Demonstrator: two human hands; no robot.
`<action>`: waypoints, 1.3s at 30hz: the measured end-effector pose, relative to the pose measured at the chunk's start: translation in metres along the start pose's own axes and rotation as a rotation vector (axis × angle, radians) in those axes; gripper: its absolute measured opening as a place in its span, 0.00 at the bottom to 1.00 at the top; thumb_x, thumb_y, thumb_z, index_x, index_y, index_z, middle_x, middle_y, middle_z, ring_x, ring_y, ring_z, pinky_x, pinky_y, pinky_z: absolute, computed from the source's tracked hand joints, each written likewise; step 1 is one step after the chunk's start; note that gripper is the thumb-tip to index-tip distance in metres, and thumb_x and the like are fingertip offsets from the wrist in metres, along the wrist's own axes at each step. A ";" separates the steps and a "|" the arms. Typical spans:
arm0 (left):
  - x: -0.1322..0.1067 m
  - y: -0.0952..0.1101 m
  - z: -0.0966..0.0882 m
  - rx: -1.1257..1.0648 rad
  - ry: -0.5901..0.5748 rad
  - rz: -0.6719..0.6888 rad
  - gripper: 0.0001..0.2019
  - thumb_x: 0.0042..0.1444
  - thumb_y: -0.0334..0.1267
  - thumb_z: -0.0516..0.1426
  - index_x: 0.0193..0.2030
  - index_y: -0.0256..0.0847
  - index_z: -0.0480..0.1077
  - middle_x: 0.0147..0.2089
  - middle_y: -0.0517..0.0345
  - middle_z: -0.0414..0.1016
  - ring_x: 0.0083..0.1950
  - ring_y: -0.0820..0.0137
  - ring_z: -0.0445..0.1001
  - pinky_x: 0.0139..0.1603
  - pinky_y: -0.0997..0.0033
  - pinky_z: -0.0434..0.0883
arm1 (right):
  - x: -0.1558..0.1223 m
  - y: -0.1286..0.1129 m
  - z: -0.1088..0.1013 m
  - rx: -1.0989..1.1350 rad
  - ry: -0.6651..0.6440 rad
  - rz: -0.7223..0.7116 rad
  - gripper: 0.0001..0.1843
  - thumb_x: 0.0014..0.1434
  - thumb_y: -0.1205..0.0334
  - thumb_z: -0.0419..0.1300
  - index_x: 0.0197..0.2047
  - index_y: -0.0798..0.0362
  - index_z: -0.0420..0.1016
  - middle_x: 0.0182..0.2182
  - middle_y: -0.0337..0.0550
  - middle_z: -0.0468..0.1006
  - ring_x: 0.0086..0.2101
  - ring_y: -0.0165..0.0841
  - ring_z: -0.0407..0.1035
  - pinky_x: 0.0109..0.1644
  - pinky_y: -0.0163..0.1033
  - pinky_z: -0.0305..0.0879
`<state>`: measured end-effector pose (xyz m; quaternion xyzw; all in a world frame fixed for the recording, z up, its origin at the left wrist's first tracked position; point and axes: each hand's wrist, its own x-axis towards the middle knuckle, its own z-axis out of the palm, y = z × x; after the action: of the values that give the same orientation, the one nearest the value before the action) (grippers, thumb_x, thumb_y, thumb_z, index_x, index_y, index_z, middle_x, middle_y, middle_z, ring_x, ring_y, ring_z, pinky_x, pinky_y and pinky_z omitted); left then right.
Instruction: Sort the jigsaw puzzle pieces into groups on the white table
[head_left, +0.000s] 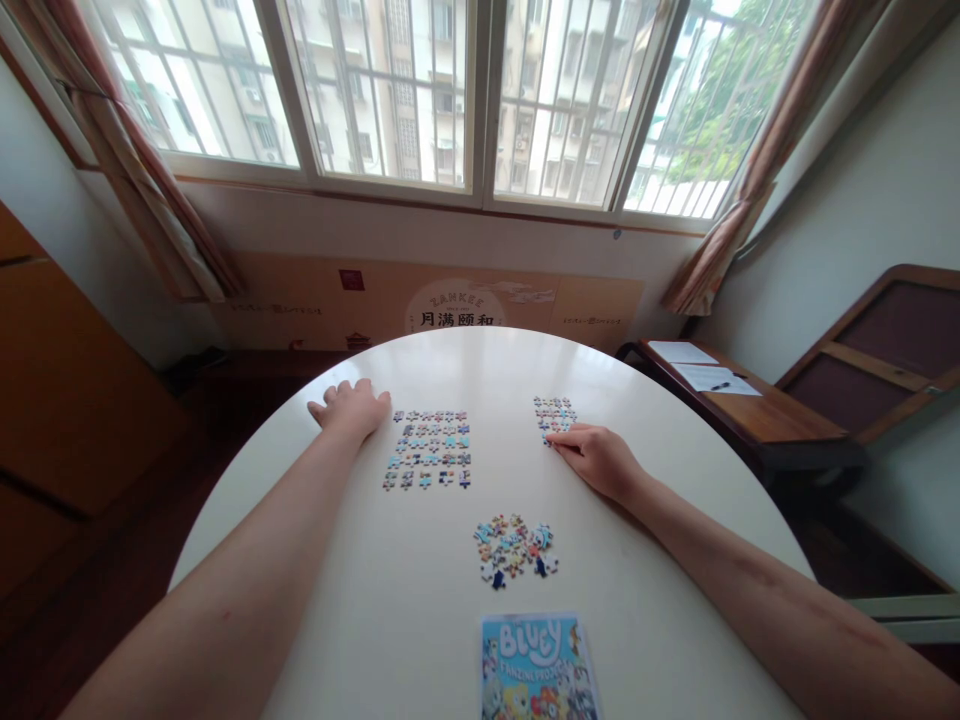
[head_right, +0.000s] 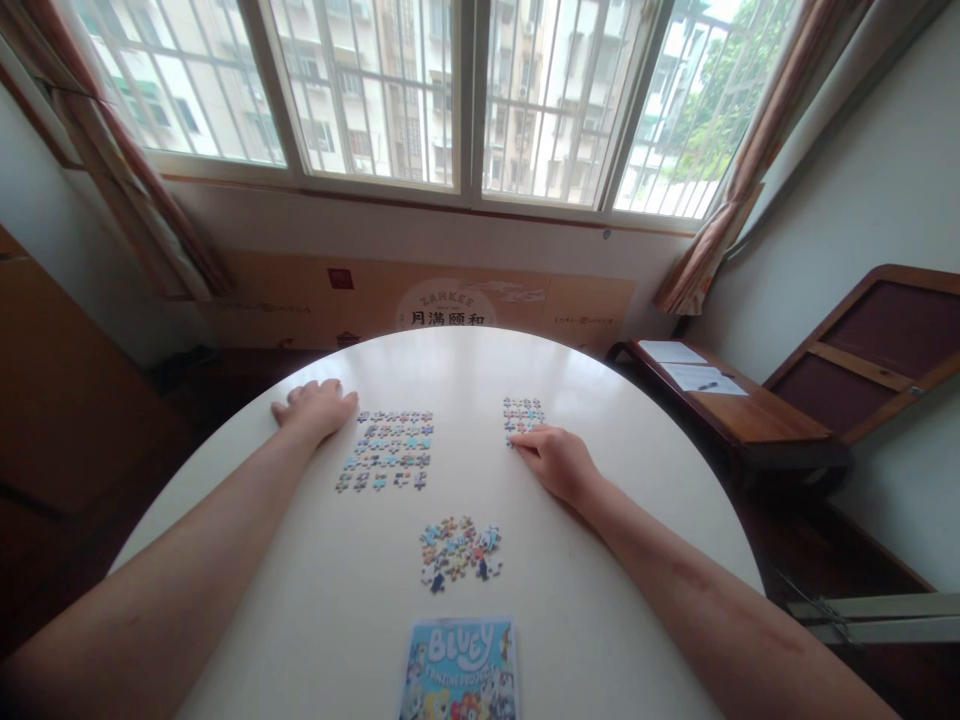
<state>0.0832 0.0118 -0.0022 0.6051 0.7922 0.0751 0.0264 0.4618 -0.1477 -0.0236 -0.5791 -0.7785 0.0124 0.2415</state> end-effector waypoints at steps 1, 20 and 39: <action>0.000 0.000 0.000 0.000 0.001 0.000 0.28 0.60 0.54 0.47 0.62 0.43 0.68 0.67 0.37 0.65 0.67 0.42 0.59 0.64 0.34 0.54 | 0.000 0.000 0.000 0.006 0.004 -0.001 0.15 0.66 0.61 0.57 0.47 0.43 0.85 0.39 0.41 0.84 0.38 0.38 0.78 0.41 0.39 0.71; 0.004 -0.002 0.007 -0.008 0.035 0.008 0.28 0.60 0.54 0.47 0.61 0.44 0.69 0.65 0.36 0.66 0.65 0.41 0.60 0.62 0.34 0.55 | -0.019 -0.049 -0.043 0.477 -0.555 -0.456 0.12 0.61 0.58 0.67 0.48 0.47 0.83 0.29 0.37 0.75 0.27 0.26 0.68 0.33 0.32 0.64; 0.002 -0.001 0.002 -0.005 0.017 0.000 0.28 0.60 0.54 0.47 0.61 0.45 0.69 0.65 0.36 0.66 0.65 0.42 0.61 0.63 0.35 0.55 | -0.011 -0.039 -0.041 0.513 -0.475 -0.399 0.11 0.62 0.55 0.66 0.45 0.51 0.83 0.28 0.39 0.77 0.27 0.27 0.68 0.34 0.33 0.66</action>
<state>0.0821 0.0142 -0.0039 0.6043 0.7922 0.0824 0.0213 0.4453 -0.1817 0.0204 -0.3184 -0.8816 0.2927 0.1890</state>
